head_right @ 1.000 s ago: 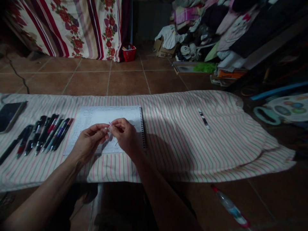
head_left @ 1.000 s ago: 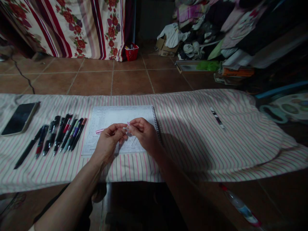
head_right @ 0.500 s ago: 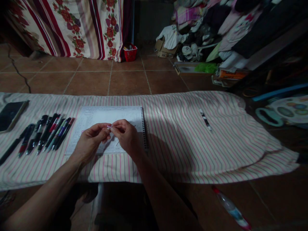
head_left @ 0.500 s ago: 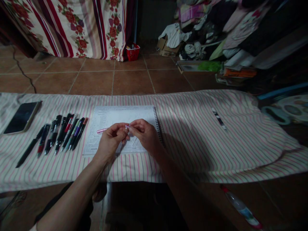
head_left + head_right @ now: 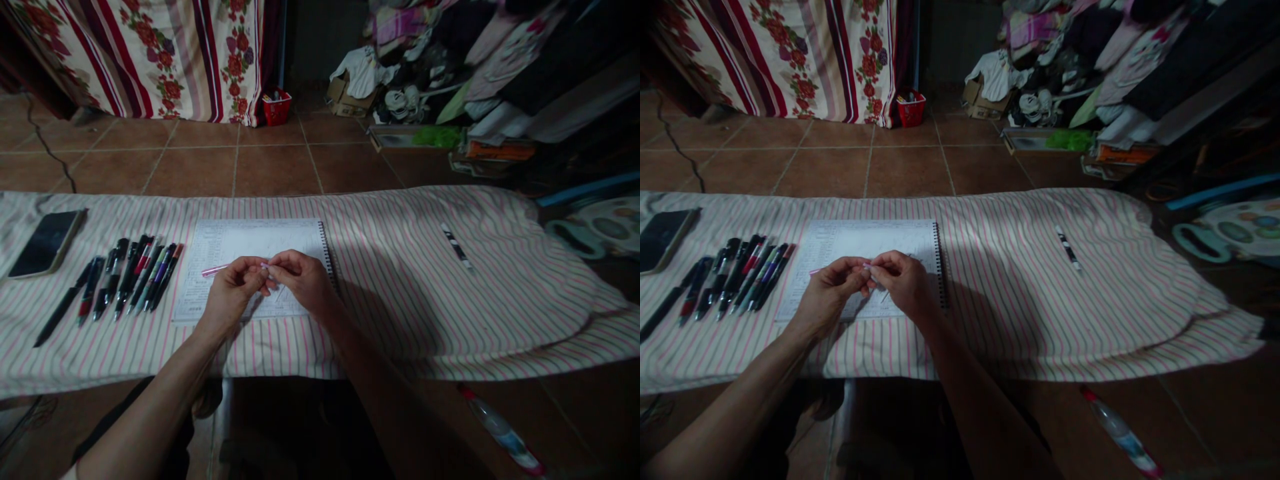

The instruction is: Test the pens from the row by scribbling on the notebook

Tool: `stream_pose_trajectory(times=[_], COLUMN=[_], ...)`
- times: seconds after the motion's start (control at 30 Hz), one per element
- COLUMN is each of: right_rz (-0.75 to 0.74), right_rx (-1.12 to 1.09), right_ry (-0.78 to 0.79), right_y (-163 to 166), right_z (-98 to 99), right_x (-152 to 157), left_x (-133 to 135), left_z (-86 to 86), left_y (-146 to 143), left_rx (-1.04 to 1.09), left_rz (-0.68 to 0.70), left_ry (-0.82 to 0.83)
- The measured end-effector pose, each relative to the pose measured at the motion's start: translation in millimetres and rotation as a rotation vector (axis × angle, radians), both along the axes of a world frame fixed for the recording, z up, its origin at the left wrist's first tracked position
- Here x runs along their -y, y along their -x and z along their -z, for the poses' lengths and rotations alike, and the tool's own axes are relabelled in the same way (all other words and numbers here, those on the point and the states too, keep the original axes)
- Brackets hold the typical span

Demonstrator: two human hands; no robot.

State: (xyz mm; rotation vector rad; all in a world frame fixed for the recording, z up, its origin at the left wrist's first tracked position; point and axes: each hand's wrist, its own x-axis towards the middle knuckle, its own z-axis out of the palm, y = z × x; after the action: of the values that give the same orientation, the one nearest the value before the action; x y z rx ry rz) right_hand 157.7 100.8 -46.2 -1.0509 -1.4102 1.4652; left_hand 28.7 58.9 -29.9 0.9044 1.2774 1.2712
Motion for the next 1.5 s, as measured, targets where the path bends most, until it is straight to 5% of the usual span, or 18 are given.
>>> stream_pose_trajectory(times=[0.43, 1.0, 1.5], right_rz=[-0.037, -0.016, 0.101], right_rx=[0.075, 0.248, 0.334], right_ry=[-0.011, -0.249, -0.446], right_y=[-0.8, -1.8, 0.1], right_z=[4.7, -0.7, 0.7], right_x=[-2.2, 5.5, 7.3], left_x=[-0.4, -3.4, -3.4], left_z=[4.2, -1.0, 1.8], left_y=[1.4, 0.3, -12.7], left_rx=[-0.013, 0.336, 0.378], left_rz=[0.006, -0.185, -0.184], left_ry=[-0.011, 0.139, 0.126])
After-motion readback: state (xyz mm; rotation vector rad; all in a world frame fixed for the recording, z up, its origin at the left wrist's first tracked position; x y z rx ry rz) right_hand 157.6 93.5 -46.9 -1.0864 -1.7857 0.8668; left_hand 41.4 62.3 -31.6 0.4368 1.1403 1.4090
